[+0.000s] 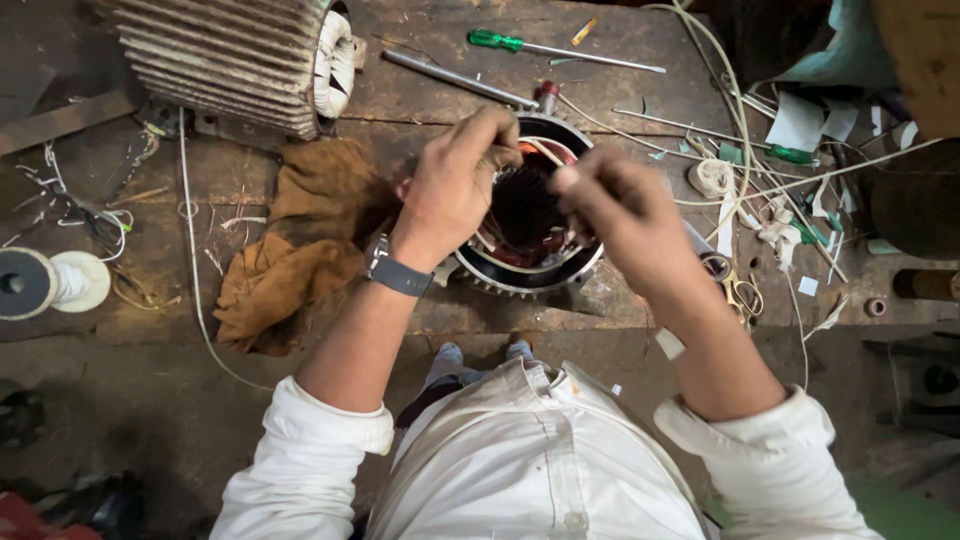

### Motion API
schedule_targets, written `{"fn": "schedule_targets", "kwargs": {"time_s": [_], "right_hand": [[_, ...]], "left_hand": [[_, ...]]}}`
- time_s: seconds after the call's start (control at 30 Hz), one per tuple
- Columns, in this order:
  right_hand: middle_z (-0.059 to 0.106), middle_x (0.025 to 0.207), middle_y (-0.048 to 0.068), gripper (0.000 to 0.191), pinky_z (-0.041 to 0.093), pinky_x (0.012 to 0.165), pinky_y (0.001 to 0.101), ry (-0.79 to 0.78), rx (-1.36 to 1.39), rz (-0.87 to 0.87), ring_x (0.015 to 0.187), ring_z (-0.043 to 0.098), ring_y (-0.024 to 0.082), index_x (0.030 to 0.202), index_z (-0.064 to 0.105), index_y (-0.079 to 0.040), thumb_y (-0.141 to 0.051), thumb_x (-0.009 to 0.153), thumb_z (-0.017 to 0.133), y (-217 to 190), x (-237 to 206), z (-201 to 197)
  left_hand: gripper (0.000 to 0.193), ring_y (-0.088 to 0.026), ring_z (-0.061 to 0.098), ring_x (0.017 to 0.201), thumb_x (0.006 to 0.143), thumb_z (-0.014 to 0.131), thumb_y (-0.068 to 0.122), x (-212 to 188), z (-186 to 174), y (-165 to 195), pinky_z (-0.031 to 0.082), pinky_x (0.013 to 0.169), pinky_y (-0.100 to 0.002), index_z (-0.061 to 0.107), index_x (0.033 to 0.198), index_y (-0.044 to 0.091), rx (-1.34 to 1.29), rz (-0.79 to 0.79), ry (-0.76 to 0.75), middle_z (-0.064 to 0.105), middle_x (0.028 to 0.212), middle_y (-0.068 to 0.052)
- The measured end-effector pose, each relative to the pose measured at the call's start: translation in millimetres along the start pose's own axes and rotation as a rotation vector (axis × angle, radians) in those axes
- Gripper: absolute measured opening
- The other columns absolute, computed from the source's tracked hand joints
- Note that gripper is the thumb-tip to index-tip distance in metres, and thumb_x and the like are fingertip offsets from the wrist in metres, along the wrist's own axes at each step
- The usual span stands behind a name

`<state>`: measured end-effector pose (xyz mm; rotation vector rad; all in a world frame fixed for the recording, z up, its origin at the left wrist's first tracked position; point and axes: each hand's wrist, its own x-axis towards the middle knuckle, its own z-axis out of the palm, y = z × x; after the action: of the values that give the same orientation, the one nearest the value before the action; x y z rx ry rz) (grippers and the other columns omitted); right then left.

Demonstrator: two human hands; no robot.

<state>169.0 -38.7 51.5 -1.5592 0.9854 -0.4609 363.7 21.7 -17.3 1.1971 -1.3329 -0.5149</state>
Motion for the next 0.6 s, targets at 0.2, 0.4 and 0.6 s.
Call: {"fn": "schedule_targets", "kwargs": {"time_s": [0.2,0.4,0.6], "right_hand": [[0.064,0.087,0.002,0.024,0.048,0.065,0.025,0.183,0.017,-0.308,0.073,0.056,0.008,0.102,0.062,-0.002,-0.024,0.11,0.067,-16,-11,-24],[0.064,0.092,0.006,0.022,0.051,0.071,0.0278,0.161,0.283,-0.312,0.078,0.061,0.013,0.108,0.062,-0.002,-0.023,0.113,0.066,-9,4,-28],[0.067,0.114,0.005,0.021,0.055,0.083,0.0278,0.037,0.238,-0.361,0.093,0.062,0.011,0.123,0.061,-0.004,-0.021,0.113,0.066,-1,6,-19]], "left_hand": [[0.017,-0.024,0.075,0.094,0.1,0.066,-0.002,-3,7,7,0.058,0.081,-0.034,0.057,0.115,0.003,0.013,-0.009,0.016,0.071,0.103,-0.011],[0.013,-0.031,0.068,0.102,0.104,0.069,0.008,-8,-11,14,0.055,0.088,-0.039,0.061,0.113,0.002,0.163,0.062,0.056,0.068,0.108,-0.015],[0.009,-0.016,0.074,0.089,0.101,0.071,0.008,-21,-27,16,0.062,0.078,-0.03,0.068,0.106,0.0,-0.065,-0.187,0.145,0.075,0.098,-0.008]]}}
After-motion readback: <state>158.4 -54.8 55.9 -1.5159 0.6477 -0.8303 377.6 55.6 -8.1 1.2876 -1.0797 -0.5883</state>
